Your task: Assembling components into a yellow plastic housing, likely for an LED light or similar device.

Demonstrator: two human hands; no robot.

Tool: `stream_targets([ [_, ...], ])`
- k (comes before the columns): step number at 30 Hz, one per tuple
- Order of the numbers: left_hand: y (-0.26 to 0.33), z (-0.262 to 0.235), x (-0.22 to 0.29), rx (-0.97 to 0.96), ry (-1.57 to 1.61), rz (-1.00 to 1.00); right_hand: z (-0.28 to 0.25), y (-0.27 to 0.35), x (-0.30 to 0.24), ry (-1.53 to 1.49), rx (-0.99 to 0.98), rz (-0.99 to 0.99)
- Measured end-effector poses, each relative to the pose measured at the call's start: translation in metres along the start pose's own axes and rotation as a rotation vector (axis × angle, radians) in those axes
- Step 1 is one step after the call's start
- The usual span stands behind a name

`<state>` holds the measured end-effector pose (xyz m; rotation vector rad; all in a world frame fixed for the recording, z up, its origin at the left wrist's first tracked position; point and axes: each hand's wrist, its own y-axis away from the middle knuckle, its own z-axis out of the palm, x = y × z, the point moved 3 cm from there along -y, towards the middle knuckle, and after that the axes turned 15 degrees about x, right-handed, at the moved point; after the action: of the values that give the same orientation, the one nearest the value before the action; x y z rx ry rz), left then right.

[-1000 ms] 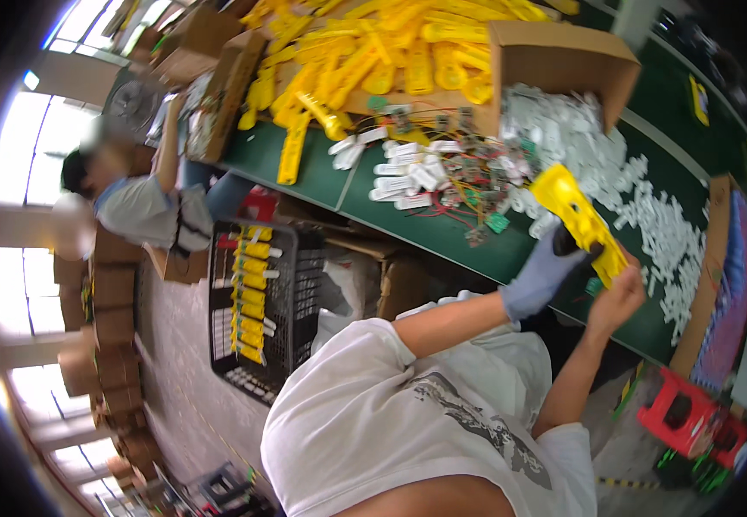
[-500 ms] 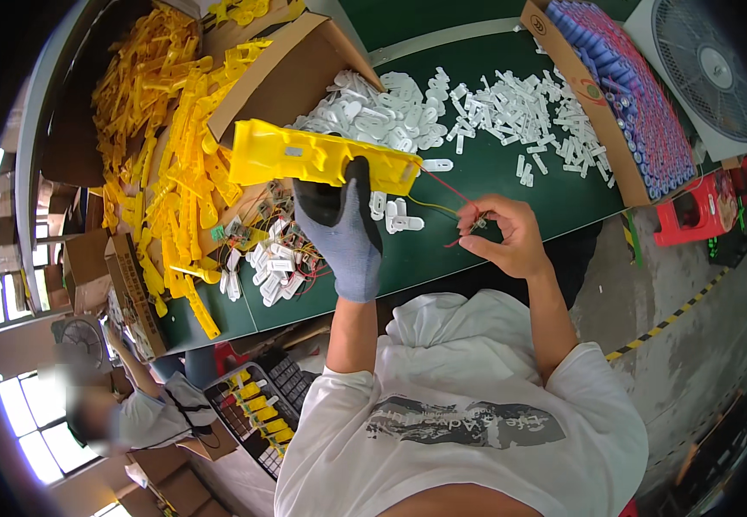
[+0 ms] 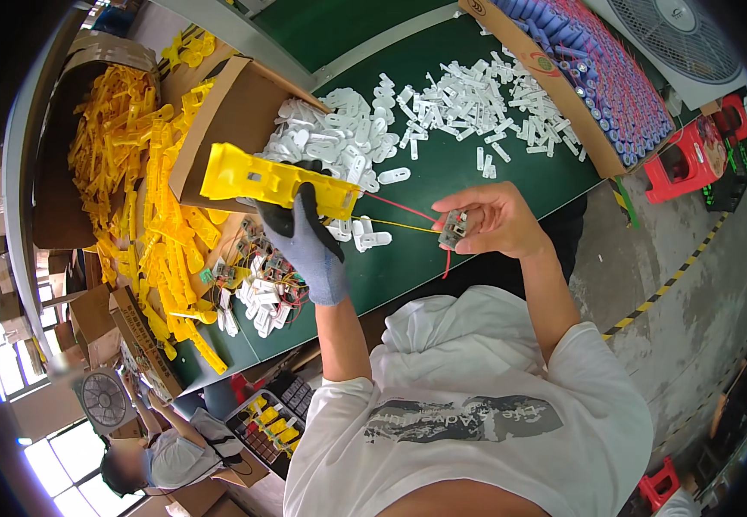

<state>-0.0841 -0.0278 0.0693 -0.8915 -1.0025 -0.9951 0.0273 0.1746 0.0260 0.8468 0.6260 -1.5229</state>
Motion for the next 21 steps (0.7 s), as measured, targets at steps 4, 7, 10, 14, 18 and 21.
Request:
stream_targets([
  [4,0.018,-0.002,-0.035,-0.095,0.101,-0.219,-0.001,-0.009,-0.010,0.258,0.016,-0.013],
  [7,0.037,-0.009,-0.056,-0.313,-0.012,-0.422,-0.002,-0.019,-0.003,0.293,0.257,-0.150],
  [10,0.061,-0.008,-0.070,-0.512,-0.018,-0.523,0.006,-0.033,0.010,0.545,0.354,-0.298],
  [14,0.080,-0.001,-0.083,-0.503,0.133,-0.853,-0.003,-0.041,0.034,0.686,0.412,-0.398],
  [18,0.077,-0.001,-0.095,-0.496,0.125,-0.718,-0.004,-0.040,0.034,0.694,0.402,-0.460],
  [21,0.077,0.003,-0.083,-0.532,0.087,-0.750,0.001,-0.041,0.029,0.803,0.334,-0.560],
])
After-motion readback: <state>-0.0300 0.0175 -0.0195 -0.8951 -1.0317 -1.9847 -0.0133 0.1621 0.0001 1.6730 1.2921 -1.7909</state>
